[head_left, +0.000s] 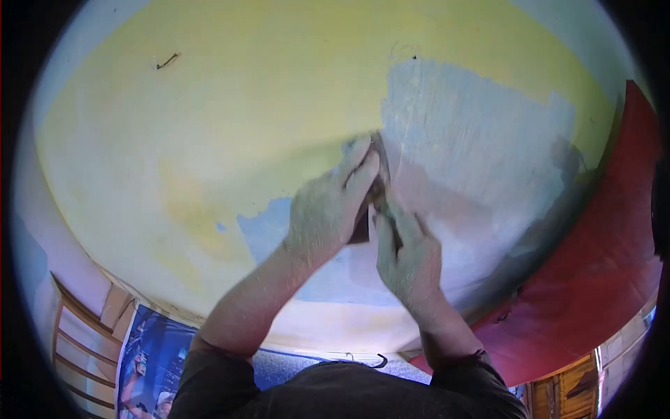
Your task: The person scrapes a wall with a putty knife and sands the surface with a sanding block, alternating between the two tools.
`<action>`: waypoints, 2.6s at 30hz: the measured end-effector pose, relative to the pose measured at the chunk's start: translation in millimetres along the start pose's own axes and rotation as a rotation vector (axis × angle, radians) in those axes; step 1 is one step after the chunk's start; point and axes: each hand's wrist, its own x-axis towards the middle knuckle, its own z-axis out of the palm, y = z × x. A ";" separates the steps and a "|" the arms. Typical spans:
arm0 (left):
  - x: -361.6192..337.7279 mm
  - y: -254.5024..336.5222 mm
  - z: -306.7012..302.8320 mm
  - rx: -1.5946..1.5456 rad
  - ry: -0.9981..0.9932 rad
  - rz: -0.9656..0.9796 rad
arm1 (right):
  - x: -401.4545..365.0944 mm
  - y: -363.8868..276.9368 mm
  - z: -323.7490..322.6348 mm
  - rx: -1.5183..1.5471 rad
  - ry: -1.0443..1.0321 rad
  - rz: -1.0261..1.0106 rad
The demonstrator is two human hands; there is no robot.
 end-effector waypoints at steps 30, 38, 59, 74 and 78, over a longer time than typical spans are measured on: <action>43.3 -7.0 -16.2 0.075 0.021 0.037 | 44.4 -7.7 -3.2 0.080 0.102 -0.057; 11.0 2.7 -2.3 0.048 -0.017 0.007 | 4.9 1.4 -3.3 0.039 0.010 0.011; 9.7 0.3 -6.8 0.138 -0.015 0.062 | 5.0 -1.2 5.0 0.067 0.042 0.017; 17.4 0.6 -9.5 0.067 -0.026 -0.006 | 12.7 -9.6 -5.3 0.041 0.031 0.016; 50.0 -2.8 -25.2 0.096 0.029 -0.010 | 48.9 -11.0 -2.1 0.057 0.082 -0.049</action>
